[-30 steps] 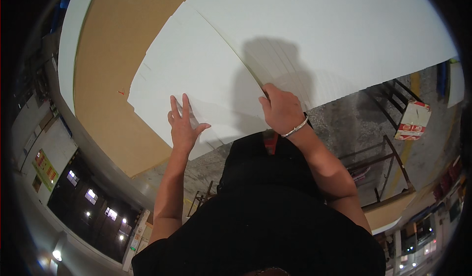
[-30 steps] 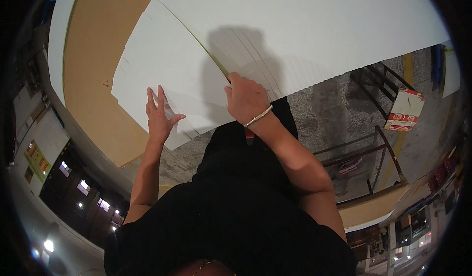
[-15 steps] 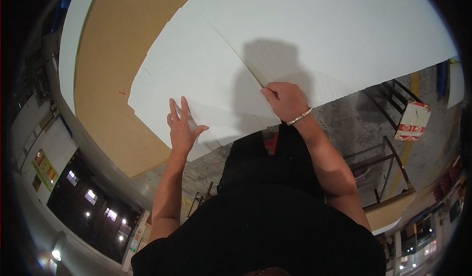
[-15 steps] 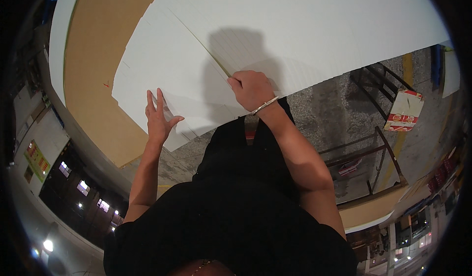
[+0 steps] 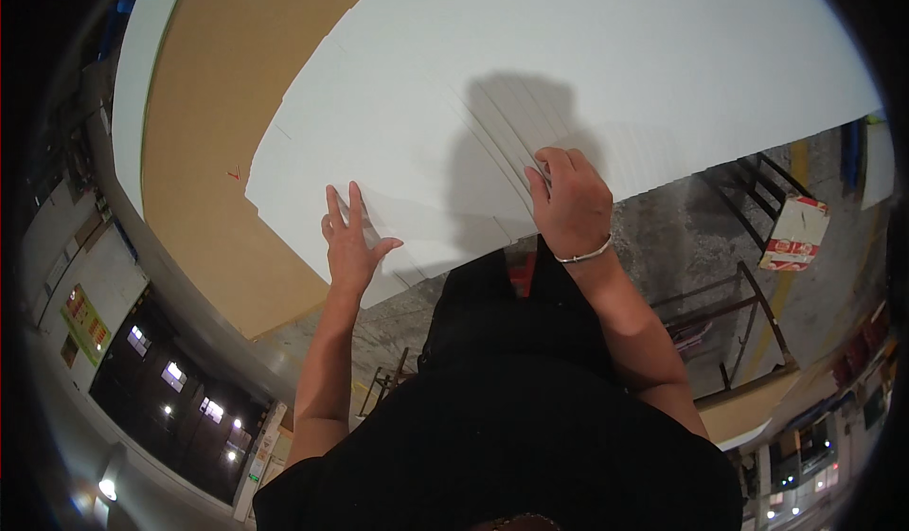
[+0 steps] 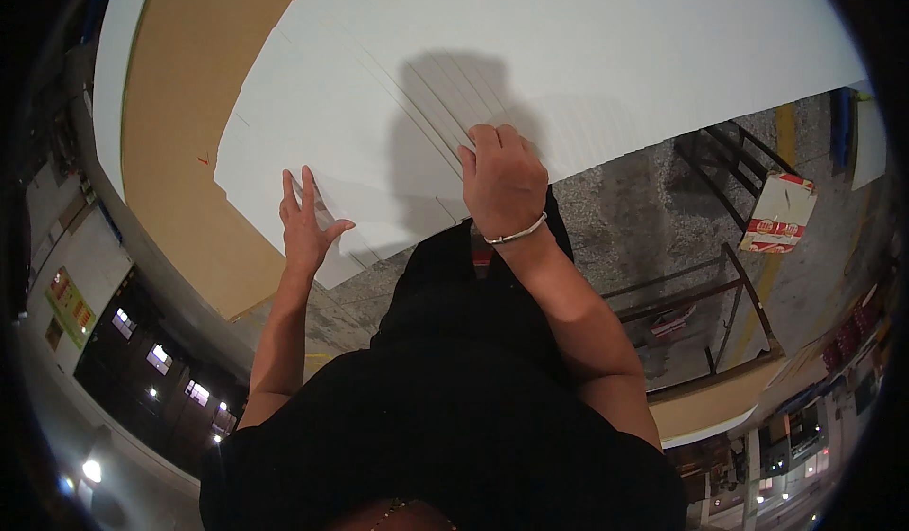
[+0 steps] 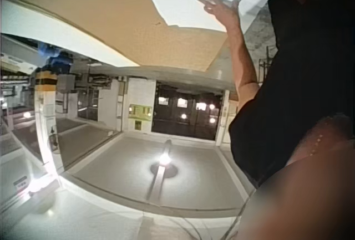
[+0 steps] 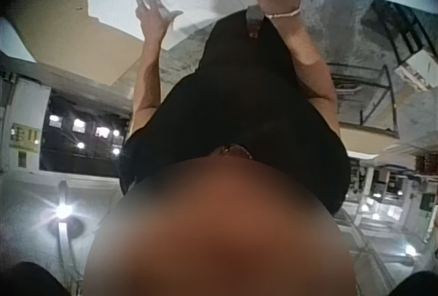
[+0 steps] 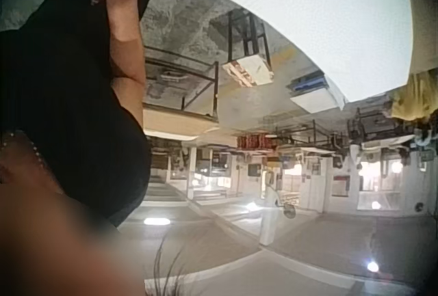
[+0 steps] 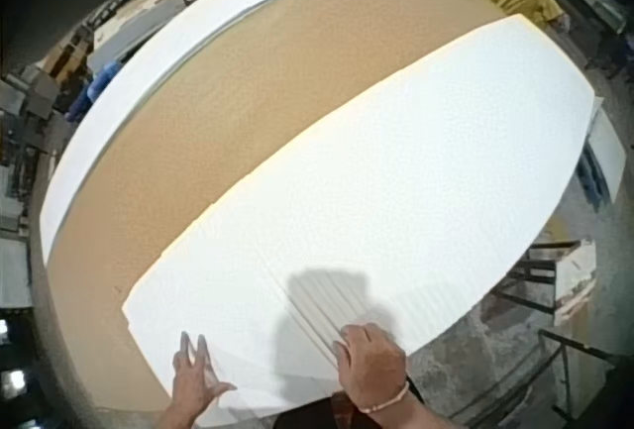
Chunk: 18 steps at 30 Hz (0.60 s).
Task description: Manually flipping through and aligning a large stack of white paper sheets on a large table.
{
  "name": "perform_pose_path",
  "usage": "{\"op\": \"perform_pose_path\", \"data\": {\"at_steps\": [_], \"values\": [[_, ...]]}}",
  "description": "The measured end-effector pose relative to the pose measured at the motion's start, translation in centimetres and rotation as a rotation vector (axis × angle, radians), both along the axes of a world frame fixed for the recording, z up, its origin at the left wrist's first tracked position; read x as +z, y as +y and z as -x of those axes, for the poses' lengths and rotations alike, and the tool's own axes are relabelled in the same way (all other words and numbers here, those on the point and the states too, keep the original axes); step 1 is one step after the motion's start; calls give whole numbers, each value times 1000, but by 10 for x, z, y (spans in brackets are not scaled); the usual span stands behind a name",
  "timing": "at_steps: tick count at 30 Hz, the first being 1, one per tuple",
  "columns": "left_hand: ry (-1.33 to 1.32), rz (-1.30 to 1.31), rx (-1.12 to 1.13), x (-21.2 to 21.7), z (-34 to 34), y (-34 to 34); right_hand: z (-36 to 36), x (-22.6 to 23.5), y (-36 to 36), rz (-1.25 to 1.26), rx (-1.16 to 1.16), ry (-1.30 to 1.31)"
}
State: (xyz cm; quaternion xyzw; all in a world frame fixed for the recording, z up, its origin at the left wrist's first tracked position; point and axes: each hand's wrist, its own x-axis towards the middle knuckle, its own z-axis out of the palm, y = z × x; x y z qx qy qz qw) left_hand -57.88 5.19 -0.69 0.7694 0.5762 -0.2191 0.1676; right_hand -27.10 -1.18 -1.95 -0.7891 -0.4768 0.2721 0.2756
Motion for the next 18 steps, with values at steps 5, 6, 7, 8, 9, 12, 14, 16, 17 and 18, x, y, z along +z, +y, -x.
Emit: {"op": "perform_pose_path", "data": {"at_steps": [5, 6, 7, 8, 9, 12, 14, 16, 17, 18], "values": [[-29, 8, 25, 0, 0, -1, 3, -1, -3, 97, 16, -5], [-15, 2, 11, -1, -1, -1, 3, 3, -2, 104, 2, -5], [-1, -4, -2, -2, 0, -1, 3, 4, -2, 110, -13, -6], [-1, -6, -3, -2, 0, 0, 4, 4, 0, 108, -13, -7], [-9, -4, 7, -2, 1, 0, 4, 3, 2, 59, 1, -71], [-22, -3, 12, -1, 1, 1, 3, 2, 3, 32, 13, -109], [-28, -13, 5, 1, 1, 0, 2, 1, 5, 45, 10, -84], [-25, -7, -4, 0, 1, -1, -2, -1, 6, 248, -92, 287], [-32, -21, -7, -1, 1, 0, -2, -4, 6, 234, -93, 282], [-25, -7, 4, 0, 0, -1, -2, -6, 5, 186, -33, 255]]}}
